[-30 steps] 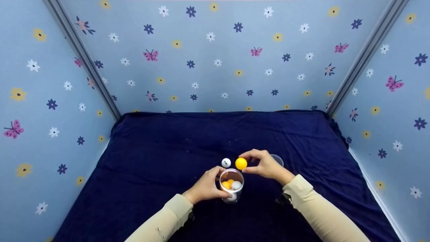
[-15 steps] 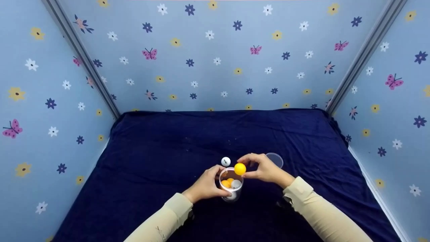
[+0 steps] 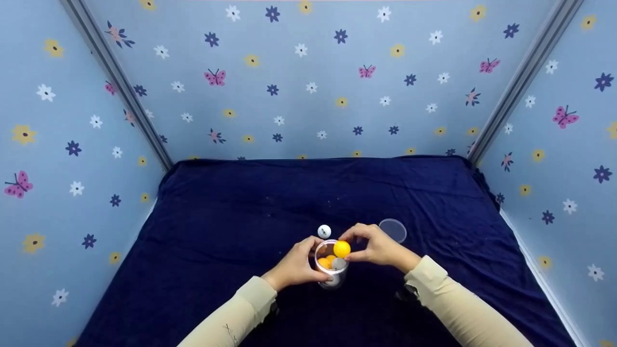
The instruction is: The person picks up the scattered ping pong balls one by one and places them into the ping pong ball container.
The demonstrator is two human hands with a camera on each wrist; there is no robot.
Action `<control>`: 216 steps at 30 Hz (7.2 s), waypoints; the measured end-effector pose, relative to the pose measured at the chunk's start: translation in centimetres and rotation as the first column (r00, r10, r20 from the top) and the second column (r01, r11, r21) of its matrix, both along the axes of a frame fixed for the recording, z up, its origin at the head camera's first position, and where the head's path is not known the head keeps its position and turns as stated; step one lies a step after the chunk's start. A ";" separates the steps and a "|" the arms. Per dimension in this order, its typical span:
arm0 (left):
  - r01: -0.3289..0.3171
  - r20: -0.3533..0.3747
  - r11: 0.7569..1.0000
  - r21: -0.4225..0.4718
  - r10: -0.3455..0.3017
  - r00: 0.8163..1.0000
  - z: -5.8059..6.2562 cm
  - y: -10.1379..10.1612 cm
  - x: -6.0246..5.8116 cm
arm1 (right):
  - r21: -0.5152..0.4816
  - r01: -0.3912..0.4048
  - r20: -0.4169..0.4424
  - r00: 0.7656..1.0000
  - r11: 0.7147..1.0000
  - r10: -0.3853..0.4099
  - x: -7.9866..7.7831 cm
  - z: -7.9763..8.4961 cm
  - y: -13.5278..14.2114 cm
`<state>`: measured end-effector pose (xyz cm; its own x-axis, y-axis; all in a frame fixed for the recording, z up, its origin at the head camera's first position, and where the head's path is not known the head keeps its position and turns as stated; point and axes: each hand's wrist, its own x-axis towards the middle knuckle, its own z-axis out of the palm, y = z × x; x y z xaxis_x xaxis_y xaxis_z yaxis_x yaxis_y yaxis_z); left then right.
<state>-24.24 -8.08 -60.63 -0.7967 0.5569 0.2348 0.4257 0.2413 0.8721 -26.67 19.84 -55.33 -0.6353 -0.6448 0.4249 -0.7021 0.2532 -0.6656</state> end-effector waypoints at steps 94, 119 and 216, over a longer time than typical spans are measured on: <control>0.034 -0.134 0.936 -0.349 -0.086 0.987 2.8 -3.7 -3.6 | -0.065 0.168 0.133 0.978 0.984 -0.158 3.5 -7.2 1.0; 0.044 0.049 0.899 -0.435 -0.025 0.998 2.9 -2.4 -11.4 | -0.158 0.202 0.143 0.973 0.967 -0.180 6.1 -5.5 -2.8; 0.115 0.133 0.900 -0.420 -0.064 0.989 7.5 -2.3 -12.4 | -0.145 0.153 0.184 0.975 0.977 -0.125 4.6 -8.4 -2.5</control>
